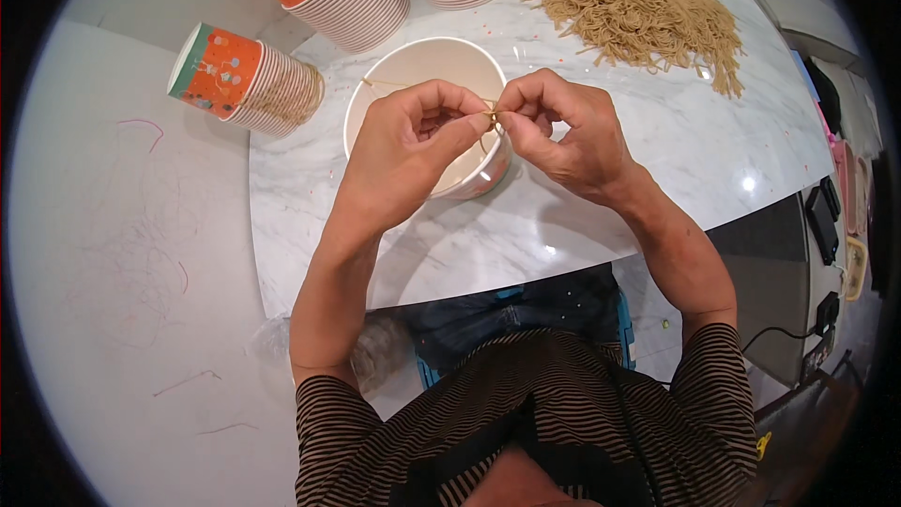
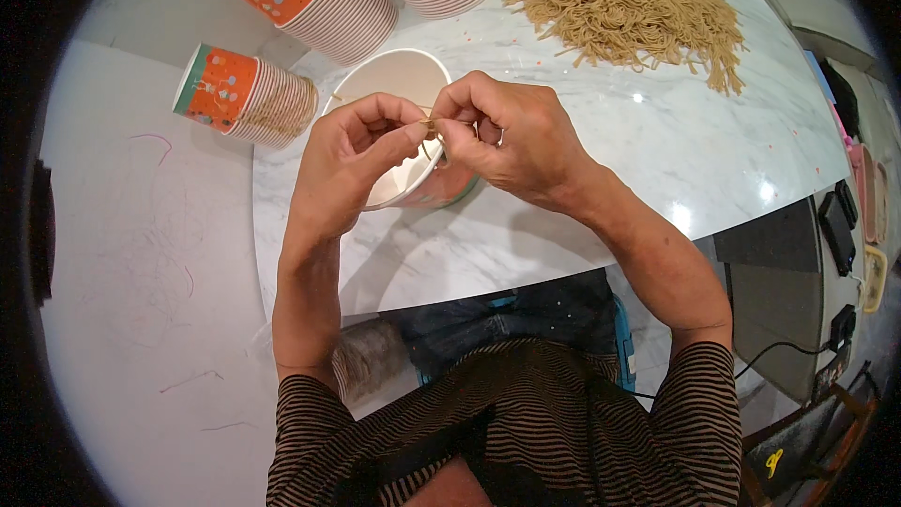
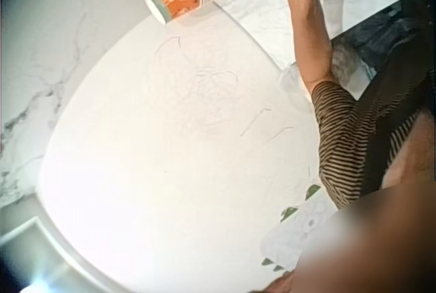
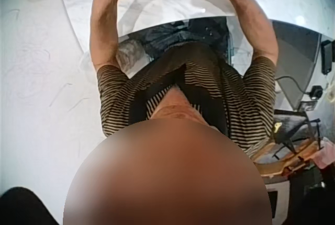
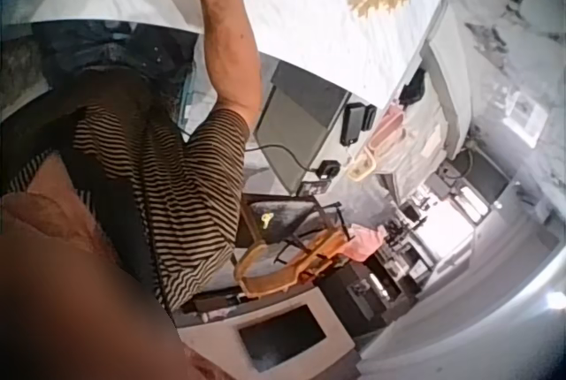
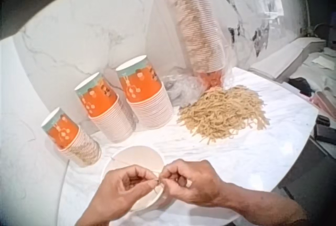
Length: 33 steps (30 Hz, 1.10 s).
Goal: Tying a thin string around the rim of paper cups.
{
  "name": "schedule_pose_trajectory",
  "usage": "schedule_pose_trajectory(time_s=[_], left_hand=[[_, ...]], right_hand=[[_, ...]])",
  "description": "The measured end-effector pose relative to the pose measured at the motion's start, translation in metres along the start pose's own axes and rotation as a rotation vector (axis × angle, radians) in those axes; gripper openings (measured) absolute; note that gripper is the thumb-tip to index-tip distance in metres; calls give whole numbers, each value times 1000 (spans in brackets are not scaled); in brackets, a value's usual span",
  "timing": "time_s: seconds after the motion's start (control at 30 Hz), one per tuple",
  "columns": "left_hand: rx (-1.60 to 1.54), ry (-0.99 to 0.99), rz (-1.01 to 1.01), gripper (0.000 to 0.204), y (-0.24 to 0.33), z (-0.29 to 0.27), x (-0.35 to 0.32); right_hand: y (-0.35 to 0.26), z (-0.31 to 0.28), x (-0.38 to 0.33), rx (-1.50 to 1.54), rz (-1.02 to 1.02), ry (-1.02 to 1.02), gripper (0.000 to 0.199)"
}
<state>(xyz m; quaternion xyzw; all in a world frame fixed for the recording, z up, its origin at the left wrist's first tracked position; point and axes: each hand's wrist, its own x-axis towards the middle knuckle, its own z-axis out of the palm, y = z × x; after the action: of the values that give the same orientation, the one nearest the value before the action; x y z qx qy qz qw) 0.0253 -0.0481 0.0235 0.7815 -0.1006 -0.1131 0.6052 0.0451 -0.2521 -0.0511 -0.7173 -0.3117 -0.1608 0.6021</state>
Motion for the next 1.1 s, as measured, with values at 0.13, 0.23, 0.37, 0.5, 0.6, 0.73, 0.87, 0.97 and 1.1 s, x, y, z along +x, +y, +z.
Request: schedule_pose_trajectory(time_s=[0.13,0.23,0.37,0.5,0.6,0.73,0.87,0.97,1.1], left_hand=[[87,117,34,18,4,7,-1],[109,177,90,22,2,12,-1],[25,263,203,20,-1,20,-1],[121,303,293,18,-4,22,-2],[217,314,339,14,-8,22,-3],[343,358,399,10,-9,27,-3],[436,352,418,12,-9,27,-2],[464,337,417,12,-9,24,-1],[327,157,179,12,-4,12,-1]], right_hand=[[2,1,0,-45,-42,26,11],[1,2,1,-63,-72,78,12],[-1,3,1,-68,-83,80,12],[-2,3,1,-78,-92,82,12],[-1,4,1,-81,-101,85,12],[-1,3,1,-98,-105,78,11],[0,3,1,-95,-112,81,11],[1,3,1,-98,-111,79,12],[0,2,1,-86,-89,71,11]])
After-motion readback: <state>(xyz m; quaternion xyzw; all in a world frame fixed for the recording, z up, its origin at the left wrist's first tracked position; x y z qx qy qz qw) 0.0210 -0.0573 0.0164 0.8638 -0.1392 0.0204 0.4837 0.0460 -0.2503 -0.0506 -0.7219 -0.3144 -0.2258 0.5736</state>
